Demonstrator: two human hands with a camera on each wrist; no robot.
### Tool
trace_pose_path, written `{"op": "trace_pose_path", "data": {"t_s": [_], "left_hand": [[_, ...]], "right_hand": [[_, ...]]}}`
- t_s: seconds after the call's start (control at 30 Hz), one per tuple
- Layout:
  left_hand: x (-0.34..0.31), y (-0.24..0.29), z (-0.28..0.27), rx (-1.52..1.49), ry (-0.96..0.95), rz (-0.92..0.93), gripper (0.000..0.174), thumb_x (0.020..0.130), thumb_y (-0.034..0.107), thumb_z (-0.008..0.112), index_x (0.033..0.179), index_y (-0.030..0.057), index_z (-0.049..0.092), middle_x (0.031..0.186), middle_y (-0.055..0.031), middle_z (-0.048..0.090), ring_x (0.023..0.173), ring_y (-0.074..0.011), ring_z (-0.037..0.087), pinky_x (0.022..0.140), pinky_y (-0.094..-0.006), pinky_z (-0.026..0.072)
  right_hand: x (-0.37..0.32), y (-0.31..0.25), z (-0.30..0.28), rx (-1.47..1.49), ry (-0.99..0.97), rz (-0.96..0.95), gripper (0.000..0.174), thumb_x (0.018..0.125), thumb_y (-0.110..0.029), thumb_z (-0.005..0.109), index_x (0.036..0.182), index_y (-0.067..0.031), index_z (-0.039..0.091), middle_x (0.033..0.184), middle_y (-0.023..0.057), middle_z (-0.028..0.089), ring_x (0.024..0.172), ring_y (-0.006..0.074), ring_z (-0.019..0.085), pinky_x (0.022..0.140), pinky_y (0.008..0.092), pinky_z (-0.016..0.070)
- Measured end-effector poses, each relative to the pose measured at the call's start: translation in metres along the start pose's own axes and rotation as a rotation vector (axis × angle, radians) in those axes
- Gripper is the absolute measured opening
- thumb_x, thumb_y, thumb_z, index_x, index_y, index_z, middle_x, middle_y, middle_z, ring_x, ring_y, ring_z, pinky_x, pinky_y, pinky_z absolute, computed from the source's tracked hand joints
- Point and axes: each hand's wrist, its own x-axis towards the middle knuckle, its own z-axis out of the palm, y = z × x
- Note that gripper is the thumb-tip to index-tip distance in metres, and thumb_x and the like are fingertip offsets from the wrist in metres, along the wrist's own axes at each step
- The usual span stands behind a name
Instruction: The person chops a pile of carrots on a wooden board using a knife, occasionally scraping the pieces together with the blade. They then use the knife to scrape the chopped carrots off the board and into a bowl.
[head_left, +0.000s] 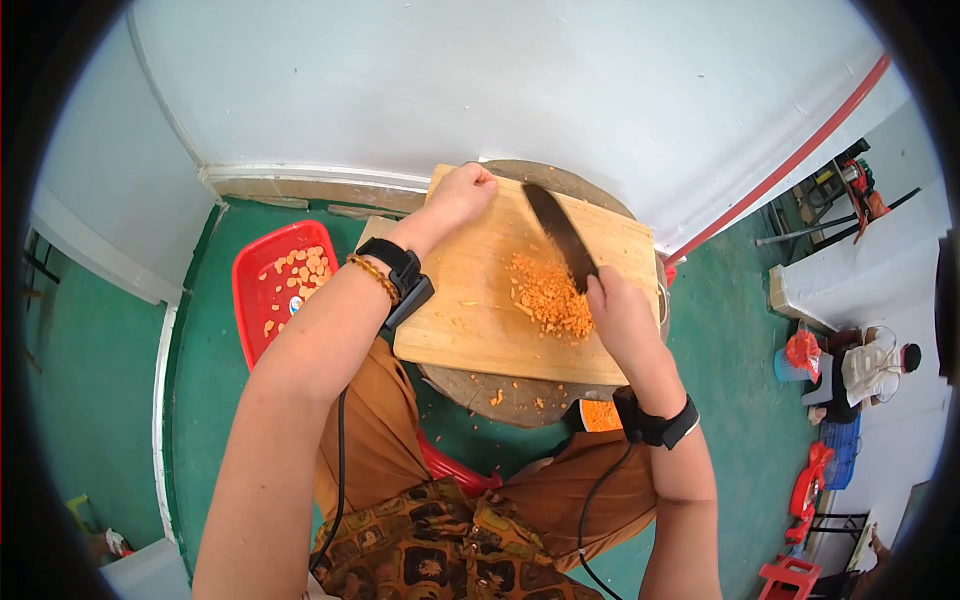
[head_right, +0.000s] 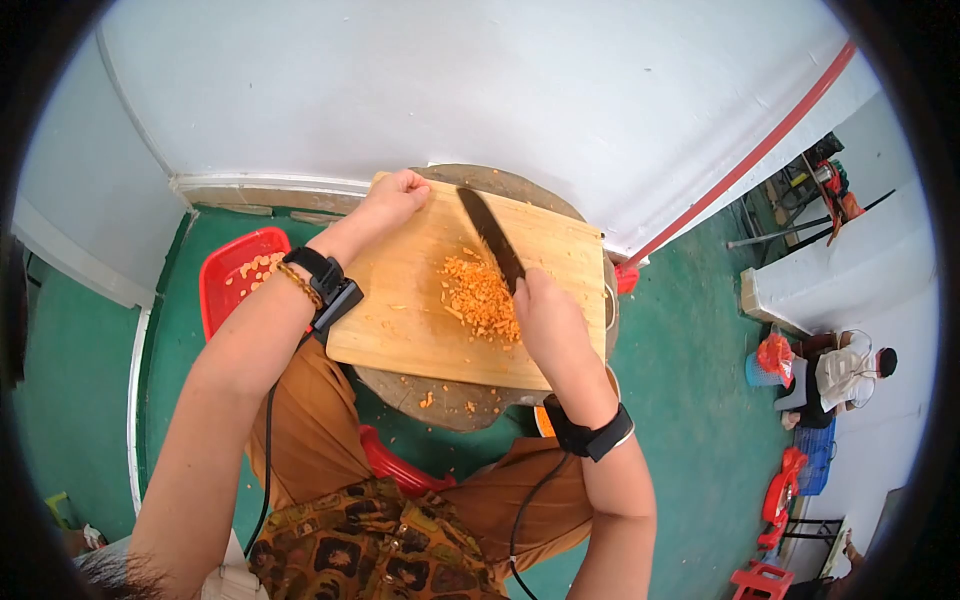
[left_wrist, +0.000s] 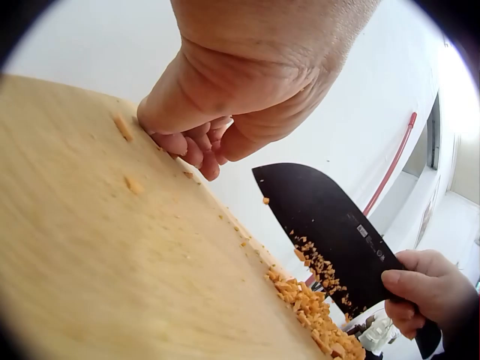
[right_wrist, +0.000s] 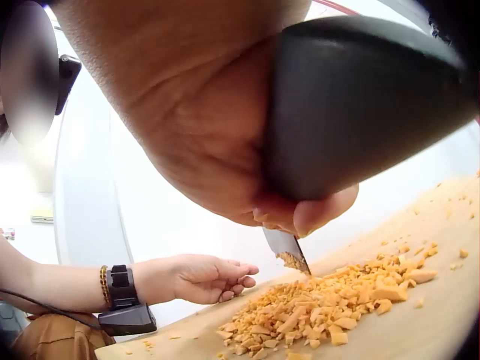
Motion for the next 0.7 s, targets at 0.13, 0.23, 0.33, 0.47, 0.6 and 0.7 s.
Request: {"op": "trace_pose_path", "data": {"t_s": [0.13, 0.23, 0.33, 0.47, 0.6, 0.7], "left_hand": [[0.000, 0.000, -0.001, 0.014, 0.001, 0.025, 0.022, 0.092, 0.022, 0.060, 0.103, 0.0038, 0.064, 0.095, -0.0104, 0.068, 0.089, -0.0199, 0.063, 0.080, -0.0340, 0.0504], [0.000, 0.000, -0.002, 0.009, -0.009, 0.019, 0.022, 0.092, 0.022, 0.060, 0.103, 0.0036, 0.064, 0.095, -0.0107, 0.068, 0.089, -0.0203, 0.063, 0.080, -0.0340, 0.0504], [-0.001, 0.000, -0.001, 0.018, 0.019, 0.037, 0.022, 0.092, 0.022, 0.060, 0.103, 0.0034, 0.064, 0.096, -0.0111, 0.068, 0.090, -0.0212, 0.064, 0.080, -0.0343, 0.0506], [0.002, -0.001, -0.002, 0.036, 0.002, 0.013, 0.022, 0.092, 0.022, 0.061, 0.105, 0.0036, 0.064, 0.097, -0.0116, 0.069, 0.091, -0.0217, 0.064, 0.081, -0.0347, 0.0507], [0.001, -0.002, -0.001, 0.060, 0.010, 0.026, 0.022, 0.092, 0.022, 0.061, 0.104, 0.0040, 0.064, 0.096, -0.0116, 0.069, 0.090, -0.0215, 0.064, 0.081, -0.0348, 0.0509], [0.003, -0.004, -0.002, 0.065, 0.009, 0.061, 0.022, 0.092, 0.022, 0.061, 0.104, 0.0041, 0.064, 0.095, -0.0113, 0.069, 0.088, -0.0212, 0.064, 0.080, -0.0345, 0.0510]], "right_hand": [[0.000, 0.006, -0.007, 0.041, -0.029, -0.018, 0.023, 0.096, -0.021, 0.053, 0.092, 0.0013, 0.057, 0.078, 0.0302, 0.062, 0.077, 0.0497, 0.061, 0.069, 0.0556, 0.0480], [-0.008, -0.003, -0.018, 0.030, 0.015, 0.051, 0.023, 0.096, -0.021, 0.053, 0.092, 0.0015, 0.057, 0.078, 0.0305, 0.062, 0.077, 0.0499, 0.061, 0.069, 0.0555, 0.0482], [-0.010, 0.010, -0.005, -0.009, 0.017, -0.003, 0.024, 0.096, -0.022, 0.053, 0.091, 0.0014, 0.057, 0.079, 0.0305, 0.062, 0.078, 0.0497, 0.061, 0.070, 0.0556, 0.0483], [-0.009, 0.013, -0.016, 0.040, 0.021, 0.025, 0.024, 0.097, -0.022, 0.053, 0.091, 0.0008, 0.057, 0.080, 0.0302, 0.063, 0.079, 0.0492, 0.061, 0.070, 0.0555, 0.0483], [-0.010, 0.019, -0.011, -0.010, 0.041, 0.034, 0.024, 0.097, -0.023, 0.053, 0.091, 0.0004, 0.057, 0.079, 0.0302, 0.063, 0.079, 0.0490, 0.062, 0.070, 0.0552, 0.0485], [-0.013, 0.021, -0.015, -0.026, 0.044, 0.033, 0.024, 0.097, -0.023, 0.053, 0.091, 0.0001, 0.057, 0.079, 0.0303, 0.063, 0.078, 0.0491, 0.062, 0.069, 0.0553, 0.0484]]}}
